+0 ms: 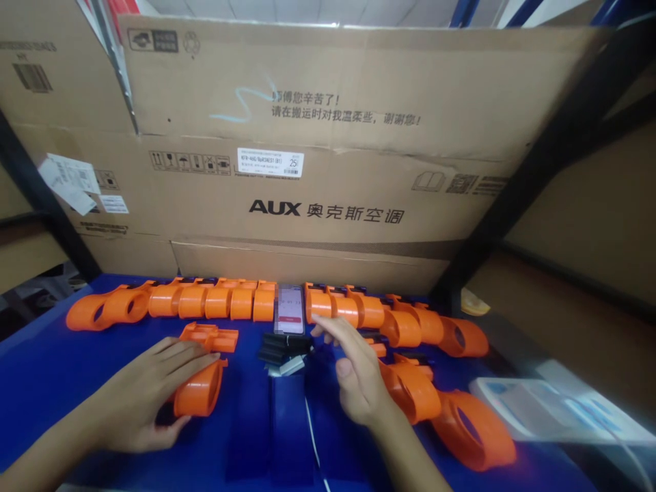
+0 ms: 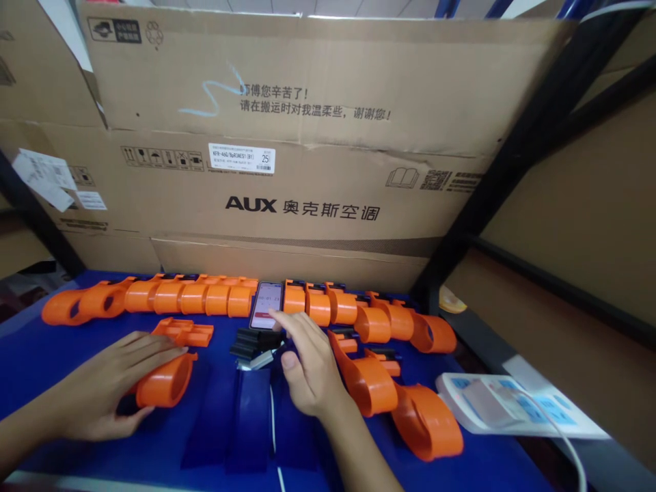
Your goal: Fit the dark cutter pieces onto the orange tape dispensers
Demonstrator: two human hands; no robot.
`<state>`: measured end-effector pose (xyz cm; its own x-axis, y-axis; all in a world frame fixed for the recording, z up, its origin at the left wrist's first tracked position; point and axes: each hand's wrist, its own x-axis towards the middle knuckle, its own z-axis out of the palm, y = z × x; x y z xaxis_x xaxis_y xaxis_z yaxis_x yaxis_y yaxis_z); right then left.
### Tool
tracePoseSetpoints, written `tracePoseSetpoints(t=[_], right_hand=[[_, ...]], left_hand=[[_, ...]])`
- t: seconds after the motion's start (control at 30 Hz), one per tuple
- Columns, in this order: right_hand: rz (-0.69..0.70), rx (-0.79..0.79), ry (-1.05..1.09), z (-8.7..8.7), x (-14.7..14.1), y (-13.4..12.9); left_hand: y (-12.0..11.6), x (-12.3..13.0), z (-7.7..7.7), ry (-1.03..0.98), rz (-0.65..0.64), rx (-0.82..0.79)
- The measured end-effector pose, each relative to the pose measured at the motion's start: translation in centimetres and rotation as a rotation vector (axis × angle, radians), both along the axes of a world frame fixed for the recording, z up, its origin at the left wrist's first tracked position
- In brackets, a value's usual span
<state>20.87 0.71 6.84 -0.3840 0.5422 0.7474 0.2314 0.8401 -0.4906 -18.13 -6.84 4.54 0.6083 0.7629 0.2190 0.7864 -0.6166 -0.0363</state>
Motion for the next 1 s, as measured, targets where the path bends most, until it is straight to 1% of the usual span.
tracePoseSetpoints(t=[0.27,0.37,0.47,0.53,0.57,0.63,0.7,0.8,0.83,0.9,1.0], right_hand=[[-0.011,0.010,0.020,-0.2,0.0,0.2],[-0.021,0.004,0.018,0.0,0.0,0.1],[-0.016,-0.009,0.026,0.2,-0.2,-0.1],[-0.017,-0.017,0.033,0.2,-0.3,-0.3],[-0.018,-0.019,0.036,0.2,-0.3,-0.3],[-0.020,-0.020,0.039,0.2,-0.3,-0.2],[-0.025,-0.019,0.041,0.1,-0.2,0.0],[-0.039,-0.018,0.033,-0.1,0.0,0.4],[-0.043,-0.019,0.023,-0.2,0.1,0.5],[-0.049,-0.022,0.005,-0.3,0.2,0.7],[-0.047,-0.026,0.011,-0.5,0.3,0.9]], left_hand=[[0.3,-0.8,1.2,0.039,0.004,-0.056],[0.6,-1.6,1.1,0.076,0.009,-0.043],[0.7,-2.4,0.8,0.096,-0.035,-0.030],[0.7,-2.6,0.7,0.065,-0.054,-0.020],[0.7,-2.7,0.7,0.031,-0.040,-0.010],[1.2,-2.9,1.0,-0.050,0.037,0.003],[2.6,-3.3,1.5,-0.111,0.139,0.004],[6.4,-4.4,2.2,-0.190,0.349,0.053],[7.9,-4.8,2.4,-0.193,0.378,0.023],[10.5,-5.6,2.6,-0.167,0.379,-0.062],[13.2,-6.3,2.6,-0.091,0.363,-0.125]])
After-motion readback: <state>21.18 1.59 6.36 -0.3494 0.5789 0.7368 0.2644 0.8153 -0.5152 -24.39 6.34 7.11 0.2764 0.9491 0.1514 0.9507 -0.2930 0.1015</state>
